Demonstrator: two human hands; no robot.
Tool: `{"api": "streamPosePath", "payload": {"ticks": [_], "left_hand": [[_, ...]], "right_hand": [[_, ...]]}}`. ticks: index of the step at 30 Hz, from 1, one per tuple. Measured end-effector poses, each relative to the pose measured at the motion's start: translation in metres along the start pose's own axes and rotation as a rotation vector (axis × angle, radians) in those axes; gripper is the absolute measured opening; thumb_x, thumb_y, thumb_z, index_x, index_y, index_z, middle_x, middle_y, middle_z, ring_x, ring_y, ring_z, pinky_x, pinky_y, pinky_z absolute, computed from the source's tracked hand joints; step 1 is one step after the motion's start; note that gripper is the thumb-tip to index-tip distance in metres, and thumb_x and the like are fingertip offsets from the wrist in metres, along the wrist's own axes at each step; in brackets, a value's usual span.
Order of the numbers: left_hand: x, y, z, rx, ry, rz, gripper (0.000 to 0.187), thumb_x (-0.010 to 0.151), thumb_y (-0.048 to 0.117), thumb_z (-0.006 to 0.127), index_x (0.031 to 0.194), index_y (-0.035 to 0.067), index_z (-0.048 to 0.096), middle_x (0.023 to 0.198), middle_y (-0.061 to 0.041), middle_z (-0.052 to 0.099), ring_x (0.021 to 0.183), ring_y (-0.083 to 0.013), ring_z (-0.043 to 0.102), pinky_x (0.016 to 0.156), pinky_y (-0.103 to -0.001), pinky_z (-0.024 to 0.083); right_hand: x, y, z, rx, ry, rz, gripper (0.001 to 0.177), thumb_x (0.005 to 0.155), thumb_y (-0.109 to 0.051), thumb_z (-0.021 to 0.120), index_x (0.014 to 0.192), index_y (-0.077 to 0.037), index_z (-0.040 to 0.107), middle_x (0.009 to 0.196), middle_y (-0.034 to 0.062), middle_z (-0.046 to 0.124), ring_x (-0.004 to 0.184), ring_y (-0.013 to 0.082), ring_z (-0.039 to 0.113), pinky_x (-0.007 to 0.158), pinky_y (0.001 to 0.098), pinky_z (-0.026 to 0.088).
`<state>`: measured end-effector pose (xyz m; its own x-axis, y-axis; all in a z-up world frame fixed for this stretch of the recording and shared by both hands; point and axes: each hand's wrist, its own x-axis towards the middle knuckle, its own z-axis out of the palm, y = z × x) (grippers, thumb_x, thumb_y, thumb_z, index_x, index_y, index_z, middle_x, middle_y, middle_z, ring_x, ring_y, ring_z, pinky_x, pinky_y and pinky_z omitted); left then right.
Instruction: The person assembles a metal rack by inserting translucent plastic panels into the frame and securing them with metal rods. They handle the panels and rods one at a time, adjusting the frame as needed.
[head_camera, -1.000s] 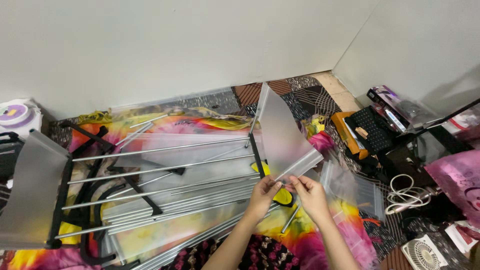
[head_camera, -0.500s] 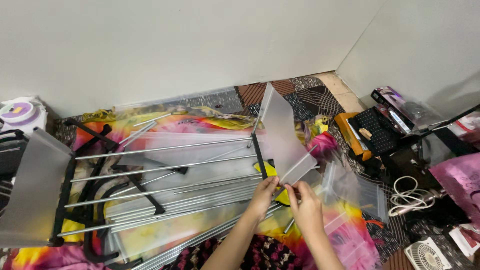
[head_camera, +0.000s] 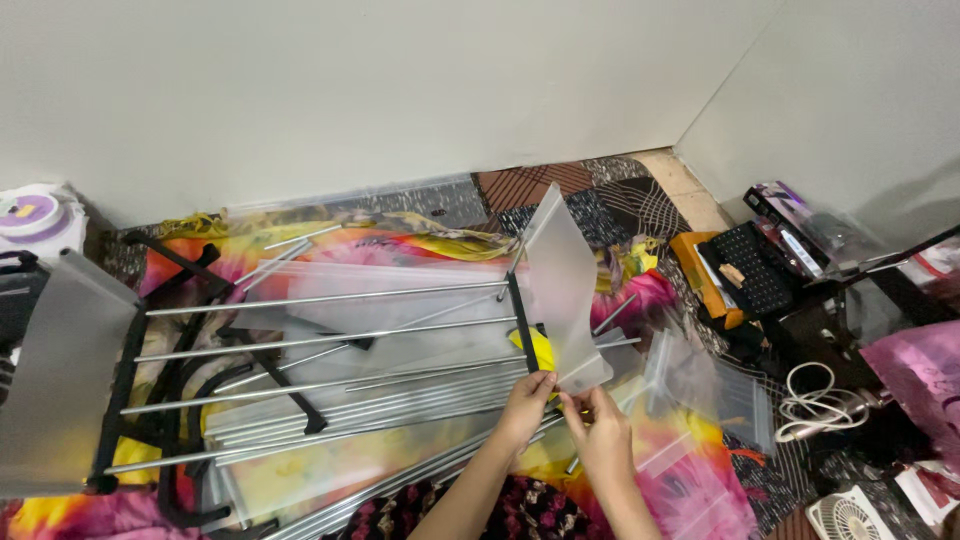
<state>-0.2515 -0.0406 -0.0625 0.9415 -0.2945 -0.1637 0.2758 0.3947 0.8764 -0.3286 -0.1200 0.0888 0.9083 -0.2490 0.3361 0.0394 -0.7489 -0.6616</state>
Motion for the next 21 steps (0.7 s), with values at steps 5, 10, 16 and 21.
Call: {"api": "streamPosePath", "payload": {"ticks": [5, 10, 16, 21], "left_hand": [[0.015, 0.01, 0.002, -0.195, 0.042, -0.029, 0.034, 0.105, 0.03, 0.053, 0.117, 0.004, 0.071, 0.109, -0.003, 0.074, 0.101, -0.0133, 0.067, 0.094, -0.029, 0.051], [0.046, 0.009, 0.005, -0.319, 0.121, -0.074, 0.035, 0.106, 0.029, 0.053, 0.114, 0.0, 0.071, 0.104, -0.007, 0.076, 0.096, -0.0186, 0.071, 0.091, -0.034, 0.054], [0.094, 0.0, -0.003, -0.389, 0.082, -0.051, 0.031, 0.111, 0.03, 0.051, 0.114, 0.004, 0.068, 0.096, -0.006, 0.07, 0.079, -0.0181, 0.064, 0.073, -0.034, 0.05], [0.174, 0.044, -0.027, -0.45, 0.183, -0.053, 0.029, 0.104, 0.032, 0.051, 0.116, 0.013, 0.069, 0.105, -0.003, 0.071, 0.09, -0.0178, 0.067, 0.078, -0.035, 0.054]], "right_hand": [[-0.002, -0.008, -0.004, -0.019, 0.077, -0.036, 0.029, 0.086, -0.021, 0.076, 0.104, -0.002, 0.064, 0.082, 0.0165, 0.072, 0.067, 0.0296, 0.071, 0.06, 0.0399, 0.054], [-0.001, -0.006, 0.008, -0.012, 0.088, 0.01, 0.025, 0.092, -0.019, 0.07, 0.111, -0.004, 0.064, 0.08, 0.0167, 0.072, 0.064, 0.03, 0.072, 0.059, 0.0406, 0.055], [-0.005, 0.011, 0.019, -0.069, 0.101, 0.027, 0.024, 0.09, -0.019, 0.071, 0.109, -0.005, 0.065, 0.08, 0.0178, 0.073, 0.065, 0.0311, 0.072, 0.059, 0.041, 0.055], [-0.013, 0.015, 0.018, -0.057, 0.09, 0.048, 0.021, 0.089, -0.019, 0.075, 0.099, -0.003, 0.064, 0.076, 0.0161, 0.072, 0.061, 0.0289, 0.07, 0.058, 0.0401, 0.054]]}}
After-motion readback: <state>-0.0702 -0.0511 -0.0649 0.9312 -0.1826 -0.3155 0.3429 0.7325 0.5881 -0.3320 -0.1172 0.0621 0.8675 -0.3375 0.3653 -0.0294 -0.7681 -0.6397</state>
